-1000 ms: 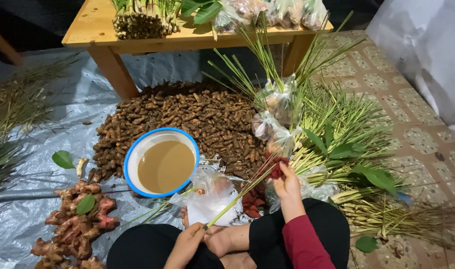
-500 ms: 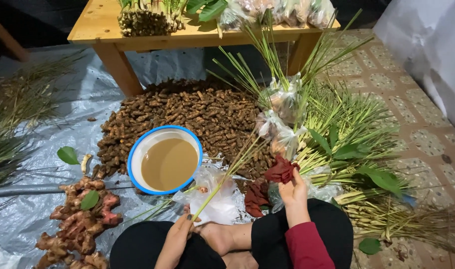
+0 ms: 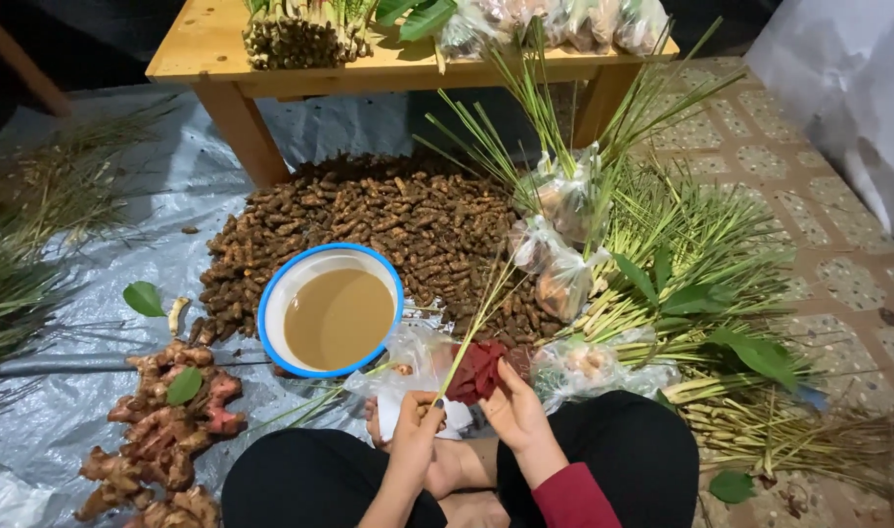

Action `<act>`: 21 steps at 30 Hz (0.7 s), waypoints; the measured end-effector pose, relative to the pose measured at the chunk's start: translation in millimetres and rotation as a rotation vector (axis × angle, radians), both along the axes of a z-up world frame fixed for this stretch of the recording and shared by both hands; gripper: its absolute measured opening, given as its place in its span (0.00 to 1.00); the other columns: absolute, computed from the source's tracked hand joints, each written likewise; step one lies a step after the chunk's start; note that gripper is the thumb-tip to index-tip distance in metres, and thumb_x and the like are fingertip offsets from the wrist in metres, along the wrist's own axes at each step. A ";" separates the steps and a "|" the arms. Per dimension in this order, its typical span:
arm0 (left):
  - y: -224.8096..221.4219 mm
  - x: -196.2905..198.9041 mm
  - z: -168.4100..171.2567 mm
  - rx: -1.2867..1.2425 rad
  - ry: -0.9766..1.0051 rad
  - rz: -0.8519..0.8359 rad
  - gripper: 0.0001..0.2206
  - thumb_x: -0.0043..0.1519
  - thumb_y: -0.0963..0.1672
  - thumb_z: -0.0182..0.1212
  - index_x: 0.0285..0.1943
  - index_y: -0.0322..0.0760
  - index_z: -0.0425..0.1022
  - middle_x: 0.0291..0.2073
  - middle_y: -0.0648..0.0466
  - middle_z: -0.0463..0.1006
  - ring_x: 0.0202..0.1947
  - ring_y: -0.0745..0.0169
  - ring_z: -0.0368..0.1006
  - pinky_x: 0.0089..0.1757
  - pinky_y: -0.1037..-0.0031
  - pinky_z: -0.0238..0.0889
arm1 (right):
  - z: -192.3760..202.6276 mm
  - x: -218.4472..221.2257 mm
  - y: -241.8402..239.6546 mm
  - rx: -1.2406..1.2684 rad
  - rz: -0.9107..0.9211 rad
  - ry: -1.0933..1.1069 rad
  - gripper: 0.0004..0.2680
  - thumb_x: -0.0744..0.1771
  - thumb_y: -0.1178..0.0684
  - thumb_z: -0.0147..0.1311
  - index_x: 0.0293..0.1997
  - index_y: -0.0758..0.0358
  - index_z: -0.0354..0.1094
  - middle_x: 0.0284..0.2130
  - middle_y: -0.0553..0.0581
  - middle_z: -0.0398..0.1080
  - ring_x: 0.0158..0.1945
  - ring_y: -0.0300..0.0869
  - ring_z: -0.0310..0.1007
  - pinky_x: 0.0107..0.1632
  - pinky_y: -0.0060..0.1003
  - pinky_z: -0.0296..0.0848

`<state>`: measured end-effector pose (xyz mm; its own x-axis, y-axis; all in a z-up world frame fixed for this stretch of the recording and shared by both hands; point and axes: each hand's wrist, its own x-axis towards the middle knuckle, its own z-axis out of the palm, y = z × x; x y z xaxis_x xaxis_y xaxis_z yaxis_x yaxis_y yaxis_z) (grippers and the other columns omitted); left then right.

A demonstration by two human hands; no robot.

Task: Sorting and cleaning ginger roots by hand and placing them into small plastic bags.

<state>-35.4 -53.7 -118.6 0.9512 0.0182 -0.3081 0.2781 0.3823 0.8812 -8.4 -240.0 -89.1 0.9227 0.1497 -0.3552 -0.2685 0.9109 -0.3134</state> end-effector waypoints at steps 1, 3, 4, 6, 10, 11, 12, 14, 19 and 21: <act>-2.4 -1.9 3.2 0.000 0.001 0.001 0.11 0.58 0.36 0.55 0.50 0.27 0.71 0.33 0.46 0.75 0.30 0.63 0.65 0.35 0.78 0.59 | 16.4 -1.6 4.8 0.000 0.001 0.001 0.11 0.70 0.55 0.47 0.58 0.64 0.68 0.51 0.59 0.74 0.51 0.45 0.75 0.55 0.39 0.71; -6.7 -5.5 9.3 -0.070 -0.019 0.033 0.09 0.62 0.36 0.55 0.50 0.26 0.71 0.37 0.45 0.75 0.33 0.63 0.65 0.37 0.77 0.60 | 48.9 -4.6 14.8 -0.105 0.091 0.015 0.20 0.71 0.50 0.36 0.69 0.73 0.56 0.61 0.69 0.66 0.60 0.51 0.68 0.61 0.45 0.67; -8.5 -6.3 7.8 -0.069 -0.018 0.034 0.09 0.62 0.36 0.55 0.50 0.26 0.71 0.37 0.45 0.75 0.33 0.63 0.65 0.37 0.77 0.60 | 31.0 -3.7 13.1 -0.104 0.092 0.016 0.20 0.71 0.50 0.36 0.69 0.73 0.56 0.61 0.69 0.66 0.60 0.51 0.68 0.61 0.45 0.67; -12.3 -10.3 4.4 0.017 -0.032 0.017 0.09 0.60 0.36 0.54 0.49 0.28 0.72 0.34 0.46 0.74 0.32 0.64 0.64 0.36 0.79 0.59 | -5.1 -4.0 9.8 0.009 0.011 0.000 0.12 0.71 0.53 0.47 0.57 0.68 0.68 0.49 0.59 0.75 0.50 0.44 0.75 0.52 0.37 0.73; -15.6 -16.6 7.3 0.102 -0.050 0.002 0.05 0.60 0.37 0.58 0.43 0.28 0.73 0.33 0.49 0.76 0.33 0.66 0.66 0.38 0.79 0.60 | 48.8 -5.0 18.6 -0.089 0.061 0.000 0.19 0.71 0.51 0.38 0.68 0.72 0.57 0.60 0.70 0.67 0.58 0.53 0.69 0.60 0.46 0.69; -16.0 -17.7 9.5 0.150 -0.036 -0.018 0.05 0.60 0.36 0.59 0.43 0.28 0.74 0.32 0.49 0.76 0.32 0.66 0.66 0.38 0.79 0.61 | 47.9 -5.3 18.3 -0.092 0.049 -0.042 0.18 0.71 0.53 0.37 0.68 0.72 0.56 0.59 0.71 0.67 0.58 0.53 0.70 0.60 0.47 0.70; -16.2 -18.8 11.6 0.198 -0.022 -0.037 0.05 0.59 0.36 0.60 0.42 0.28 0.75 0.32 0.50 0.77 0.30 0.66 0.66 0.37 0.80 0.61 | 46.8 -5.6 18.2 -0.095 0.038 -0.085 0.17 0.71 0.55 0.37 0.68 0.72 0.56 0.58 0.72 0.67 0.57 0.54 0.71 0.60 0.48 0.71; -16.8 -20.6 14.1 0.217 -0.020 -0.064 0.04 0.59 0.37 0.60 0.42 0.29 0.75 0.31 0.52 0.76 0.29 0.68 0.65 0.35 0.81 0.60 | 49.0 -6.0 18.6 -0.115 0.029 -0.093 0.16 0.71 0.57 0.39 0.67 0.72 0.57 0.58 0.73 0.67 0.58 0.55 0.70 0.59 0.49 0.71; -16.1 -24.2 28.7 0.296 -0.018 -0.123 0.05 0.58 0.37 0.61 0.41 0.30 0.76 0.30 0.53 0.78 0.25 0.71 0.64 0.30 0.83 0.59 | 30.8 -4.4 14.4 -0.117 0.029 -0.186 0.17 0.68 0.59 0.46 0.66 0.71 0.57 0.60 0.74 0.66 0.56 0.55 0.71 0.58 0.49 0.71; -17.4 -25.0 36.7 0.463 -0.064 -0.048 0.13 0.52 0.37 0.64 0.47 0.36 0.79 0.31 0.55 0.72 0.27 0.70 0.65 0.31 0.83 0.61 | 20.7 -2.8 12.7 -0.181 -0.014 -0.157 0.12 0.69 0.62 0.46 0.59 0.75 0.62 0.54 0.70 0.69 0.54 0.51 0.71 0.59 0.43 0.68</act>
